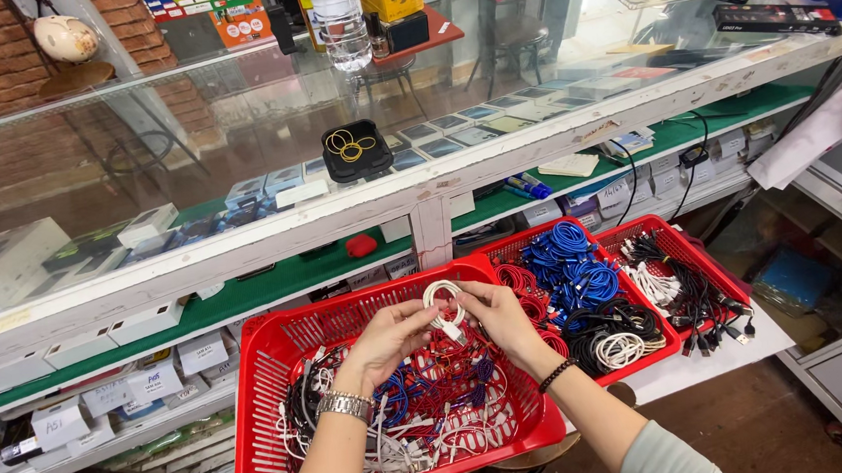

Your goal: The person coils loose charging cables one at a time and sorts them by color into red plastic baskets on the counter, gathering coiled white cables into a bundle in one hand and placing coiled blue and black cables into separate baskets.

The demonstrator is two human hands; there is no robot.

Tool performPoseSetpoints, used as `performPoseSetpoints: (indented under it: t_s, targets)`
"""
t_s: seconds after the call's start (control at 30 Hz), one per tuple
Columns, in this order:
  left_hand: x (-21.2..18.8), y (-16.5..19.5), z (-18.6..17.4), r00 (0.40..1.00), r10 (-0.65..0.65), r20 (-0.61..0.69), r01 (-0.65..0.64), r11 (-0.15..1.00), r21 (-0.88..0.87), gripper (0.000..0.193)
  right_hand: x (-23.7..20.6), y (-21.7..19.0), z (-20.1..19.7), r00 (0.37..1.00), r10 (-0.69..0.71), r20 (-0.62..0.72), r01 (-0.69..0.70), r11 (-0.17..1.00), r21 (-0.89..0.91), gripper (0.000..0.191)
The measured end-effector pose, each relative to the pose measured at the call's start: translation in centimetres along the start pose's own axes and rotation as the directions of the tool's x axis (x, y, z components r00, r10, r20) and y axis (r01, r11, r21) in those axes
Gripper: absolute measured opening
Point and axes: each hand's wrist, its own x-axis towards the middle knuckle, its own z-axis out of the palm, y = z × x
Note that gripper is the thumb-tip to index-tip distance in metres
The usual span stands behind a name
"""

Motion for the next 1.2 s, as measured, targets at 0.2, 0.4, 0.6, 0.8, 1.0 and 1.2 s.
performPoseSetpoints:
  t_s: [0.2,0.4,0.6,0.8,1.0,1.2]
  targets:
    - [0.2,0.9,-0.2,0.984,0.151,-0.097,-0.101,0.911,0.4,0.026,0.1,-5.7,-2.2,0.897,-0.336,0.287,0.442,0.695,-0.568,0.026]
    - [-0.5,3.0,-0.5,0.97,0.174,-0.172,0.006,0.686,0.728,0.025,-1.1,-9.9,-2.9,0.638,-0.579,0.507,0.585,-0.064,-0.809,0.015]
    - [-1.1,1.3,-0.2,0.99,0.1,0.1,-0.112,0.986,0.123,0.029,0.8,-4.4,-1.3,0.957,-0.218,0.19,0.279,0.87,-0.407,0.022]
    - [-1.4,0.7,-1.4,0.996,0.076,0.05,-0.082,0.989,0.126,0.028,1.2,-1.4,-1.3,0.939,0.097,0.33,-0.203,0.93,0.305,0.032]
    - [-1.4,0.9,-2.5,0.99,0.141,-0.012,-0.135,0.966,0.222,0.026,0.3,-1.0,0.7,0.878,0.218,0.426,-0.396,0.83,0.392,0.045]
    - [-1.3,0.8,-1.3,0.923,0.298,-0.242,-0.16,0.872,0.463,0.024,-1.2,-0.8,3.1,0.98,0.016,0.199,0.043,0.957,-0.288,0.036]
